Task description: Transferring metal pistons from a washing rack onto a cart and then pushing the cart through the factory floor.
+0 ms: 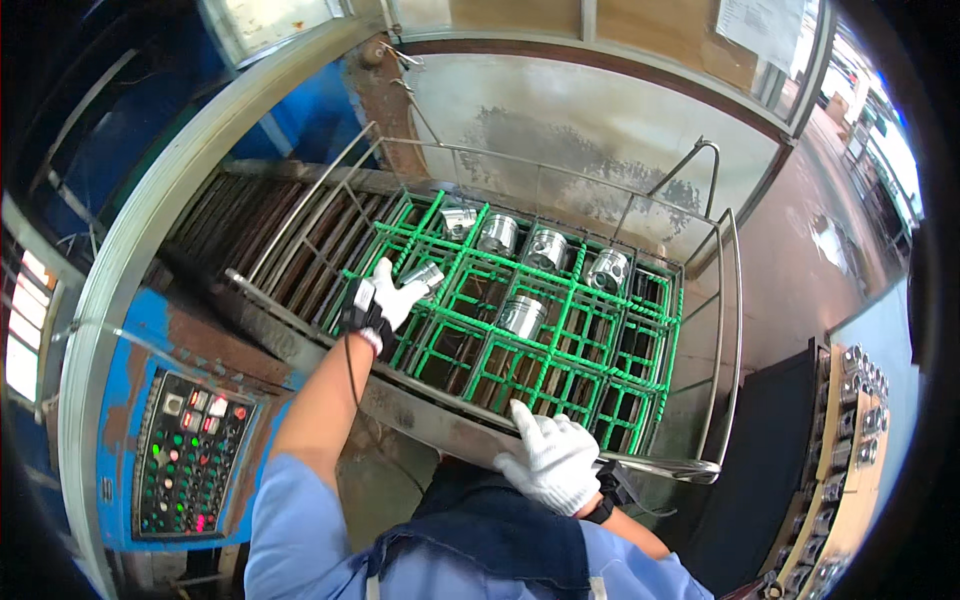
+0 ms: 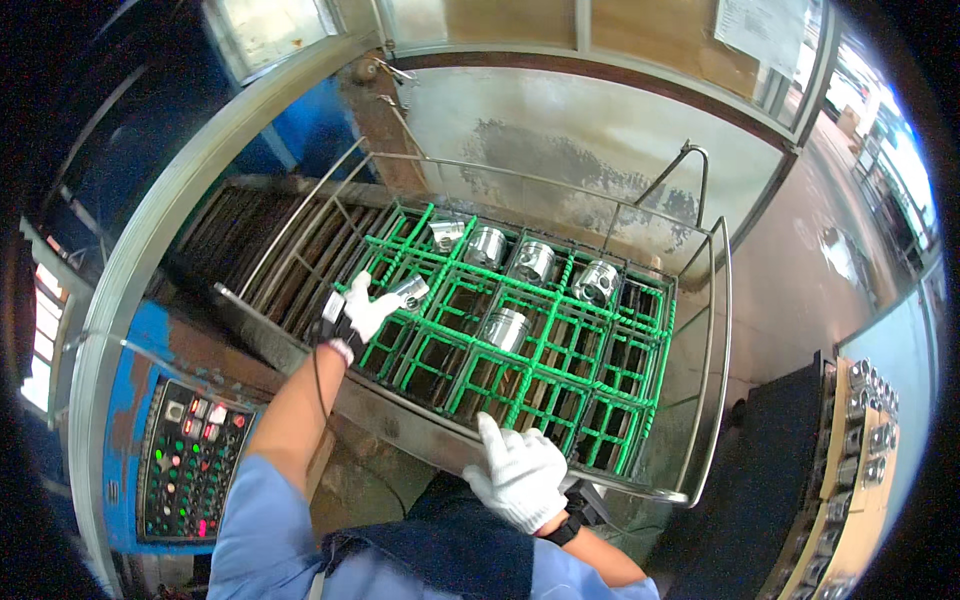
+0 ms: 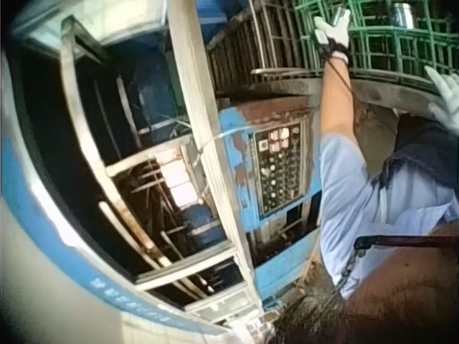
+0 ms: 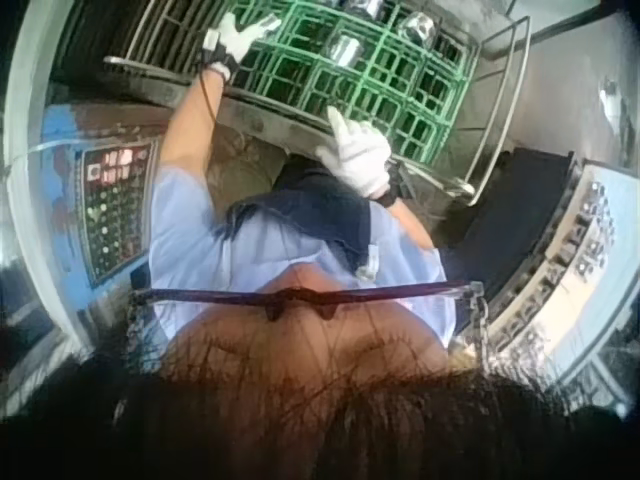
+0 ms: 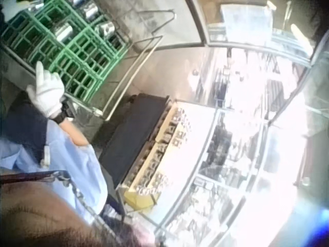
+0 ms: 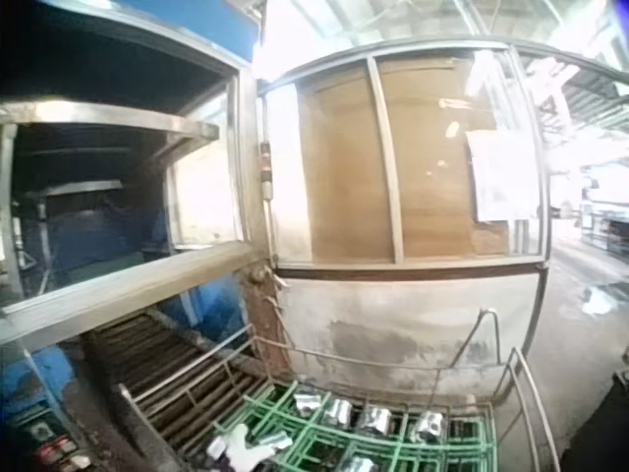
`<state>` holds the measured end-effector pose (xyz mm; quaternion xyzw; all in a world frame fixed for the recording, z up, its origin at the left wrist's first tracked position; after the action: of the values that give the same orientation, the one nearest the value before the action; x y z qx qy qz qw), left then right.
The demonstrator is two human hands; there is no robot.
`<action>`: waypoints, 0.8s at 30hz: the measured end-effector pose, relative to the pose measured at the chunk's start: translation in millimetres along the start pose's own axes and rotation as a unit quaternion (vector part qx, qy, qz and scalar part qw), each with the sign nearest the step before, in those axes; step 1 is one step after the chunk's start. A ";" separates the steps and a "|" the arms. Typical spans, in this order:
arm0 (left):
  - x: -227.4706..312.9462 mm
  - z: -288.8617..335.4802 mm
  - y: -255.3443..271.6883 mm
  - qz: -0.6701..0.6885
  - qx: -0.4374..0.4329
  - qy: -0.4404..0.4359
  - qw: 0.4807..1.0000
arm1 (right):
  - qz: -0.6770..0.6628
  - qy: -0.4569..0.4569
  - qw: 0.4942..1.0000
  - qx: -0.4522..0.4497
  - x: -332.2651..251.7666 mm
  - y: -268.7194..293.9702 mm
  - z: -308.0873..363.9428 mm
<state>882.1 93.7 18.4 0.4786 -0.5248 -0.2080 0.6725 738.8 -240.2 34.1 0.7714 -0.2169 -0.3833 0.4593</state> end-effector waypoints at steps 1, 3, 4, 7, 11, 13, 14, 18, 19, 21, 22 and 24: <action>-9.0 -28.5 -16.2 0.108 -0.070 0.077 0.989 | -0.001 -0.021 1.000 -0.007 -2.1 2.0 -3.5; -13.3 -60.0 -53.8 0.309 -0.131 0.208 0.919 | 0.032 -0.071 0.997 -0.025 -2.9 8.2 -7.8; -15.7 -73.6 -65.4 0.309 -0.166 0.255 0.901 | 0.027 -0.099 0.995 -0.001 -1.4 4.7 -9.1; -79.3 -130.2 -115.7 0.298 -0.353 0.256 0.850 | -0.001 -0.188 0.982 0.031 -11.1 0.0 -20.0; -31.8 -127.9 -172.4 0.272 -0.293 0.198 0.895 | 0.075 -0.231 0.966 0.092 -23.8 23.0 -50.4; -208.9 -209.0 -138.0 0.428 -0.180 -0.036 0.885 | 0.010 -0.080 0.984 0.158 -66.7 31.5 -131.4; -102.4 -159.1 -198.9 0.433 -0.304 0.120 0.840 | 0.070 -0.140 0.980 0.125 -39.4 25.3 -133.9; -61.1 -130.3 -146.7 0.146 -0.269 -0.064 0.950 | 0.173 -0.168 0.969 -0.050 12.0 -31.9 -202.4; -27.1 -116.4 -131.8 0.132 -0.331 -0.092 0.930 | 0.208 -0.205 0.946 -0.137 48.6 -54.5 -197.2; -65.9 -135.7 -148.3 0.305 -0.336 -0.024 0.891 | 0.265 -0.224 0.898 -0.270 87.1 -112.2 -209.5; -64.3 -136.3 -155.4 0.399 -0.363 0.033 0.841 | 0.238 -0.242 0.889 -0.307 105.5 -131.8 -206.1; -88.2 -154.3 -156.7 0.434 -0.337 0.101 0.829 | 0.205 -0.251 0.883 -0.340 107.4 -154.6 -214.8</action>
<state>1024.6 157.0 -160.0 -0.0362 -0.5050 -0.0087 0.8623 971.7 -122.6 -82.2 0.3842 -0.3342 -0.5116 0.6920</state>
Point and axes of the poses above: each hand's wrist, its own z-axis away from the middle knuckle, its own y-axis out of the back of the hand, x = y × z, the point moved 2 cm from there along -z, towards the middle knuckle, and after that the axes turned 2 degrees about z, right-handed, at the moved point
